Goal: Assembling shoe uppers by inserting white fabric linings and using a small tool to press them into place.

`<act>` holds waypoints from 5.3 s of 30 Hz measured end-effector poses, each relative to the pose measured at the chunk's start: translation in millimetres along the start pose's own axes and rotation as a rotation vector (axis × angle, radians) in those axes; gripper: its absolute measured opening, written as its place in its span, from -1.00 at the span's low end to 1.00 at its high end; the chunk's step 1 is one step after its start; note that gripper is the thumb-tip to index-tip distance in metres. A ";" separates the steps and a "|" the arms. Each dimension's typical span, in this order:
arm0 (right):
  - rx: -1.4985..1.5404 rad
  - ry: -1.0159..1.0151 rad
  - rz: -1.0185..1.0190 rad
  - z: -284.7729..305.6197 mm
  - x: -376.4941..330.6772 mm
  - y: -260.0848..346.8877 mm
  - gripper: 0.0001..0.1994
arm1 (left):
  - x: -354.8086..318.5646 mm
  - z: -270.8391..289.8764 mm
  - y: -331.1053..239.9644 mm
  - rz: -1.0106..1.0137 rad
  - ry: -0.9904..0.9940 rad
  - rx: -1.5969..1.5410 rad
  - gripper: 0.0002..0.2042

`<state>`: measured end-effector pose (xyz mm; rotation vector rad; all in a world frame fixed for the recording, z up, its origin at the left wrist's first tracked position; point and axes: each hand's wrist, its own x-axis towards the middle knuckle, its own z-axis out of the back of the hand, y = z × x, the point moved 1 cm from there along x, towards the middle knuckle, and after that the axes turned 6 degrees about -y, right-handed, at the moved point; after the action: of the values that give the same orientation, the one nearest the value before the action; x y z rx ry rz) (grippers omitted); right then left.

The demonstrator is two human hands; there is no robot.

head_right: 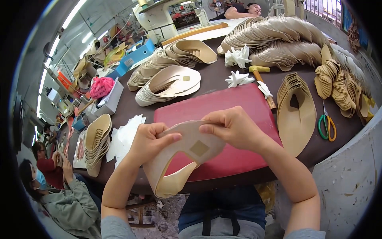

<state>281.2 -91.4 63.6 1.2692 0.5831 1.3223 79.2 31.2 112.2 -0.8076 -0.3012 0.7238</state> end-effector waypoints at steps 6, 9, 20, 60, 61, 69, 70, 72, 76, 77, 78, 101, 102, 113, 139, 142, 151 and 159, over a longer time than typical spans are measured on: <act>0.001 -0.087 0.152 -1.0 -1.5 -8.8 -0.83 | -10.6 8.5 12.5 0.039 -0.032 -0.207 -0.84; 0.146 -0.132 0.194 21.7 1.5 -7.4 -0.81 | -29.4 15.7 23.5 -0.244 -0.016 -0.406 -0.87; -0.577 0.225 0.345 -55.2 -67.5 -17.0 -0.62 | -65.6 -38.4 61.4 -0.853 -0.150 1.059 -0.83; -1.113 0.252 0.654 -64.7 -49.4 -4.1 -0.84 | -67.2 -103.5 83.7 -0.720 -0.501 0.678 -0.94; -1.137 0.269 0.645 -64.6 -47.9 1.7 -0.84 | -67.1 -104.4 84.4 -0.743 -0.507 0.677 -0.93; -1.054 0.253 0.630 -54.5 -43.0 -1.4 -0.85 | -61.7 -85.4 82.6 -0.770 -0.521 0.638 -0.91; -1.077 0.252 0.669 -54.3 -49.0 -8.3 -0.84 | -67.3 -86.3 83.4 -0.814 -0.545 0.708 -0.90; -1.121 0.256 0.740 -55.3 -59.6 -18.5 -0.83 | -77.1 -89.0 87.2 -0.895 -0.586 0.842 -0.89; -1.089 0.259 0.677 -58.6 -76.5 -18.8 -0.82 | -95.8 -90.3 99.4 -0.948 -0.609 0.898 -0.84; -1.082 0.259 0.656 -59.1 -81.6 -19.1 -0.82 | -100.4 -92.9 100.3 -0.969 -0.619 0.914 -0.83; -1.083 0.258 0.648 -59.7 -82.8 -19.7 -0.82 | -99.7 -93.8 100.5 -0.973 -0.614 0.909 -0.83; -0.883 0.205 0.565 -49.3 -65.4 -9.3 -0.87 | -77.4 -116.9 79.5 -0.707 -0.565 0.588 -0.94; -0.863 0.210 0.551 -45.2 -59.3 -10.7 -0.85 | -72.5 -112.0 76.7 -0.670 -0.562 0.496 -0.94; -0.626 -0.276 0.646 -35.5 -22.0 24.9 -0.82 | -71.5 -79.5 123.9 0.130 -0.653 -1.107 -0.85; -0.583 0.011 0.262 -51.1 -35.4 -73.2 -0.86 | -75.2 212.1 282.0 -0.087 -0.769 1.220 -0.79; -0.606 0.024 0.219 -49.9 -34.0 -76.1 -0.85 | -89.9 202.7 341.6 0.232 -0.523 1.402 -0.75; -0.682 0.144 0.324 -47.2 9.8 -63.6 -0.77 | -62.0 172.8 318.9 0.209 -0.673 1.458 -0.60; -0.678 0.077 0.425 -76.2 167.2 -133.5 -0.58 | 40.9 57.0 223.3 -0.407 -0.403 0.717 -0.41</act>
<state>303.4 116.9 -24.2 0.7941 -0.1114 1.7298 -25.1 196.0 -17.2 0.0906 -0.5102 0.5430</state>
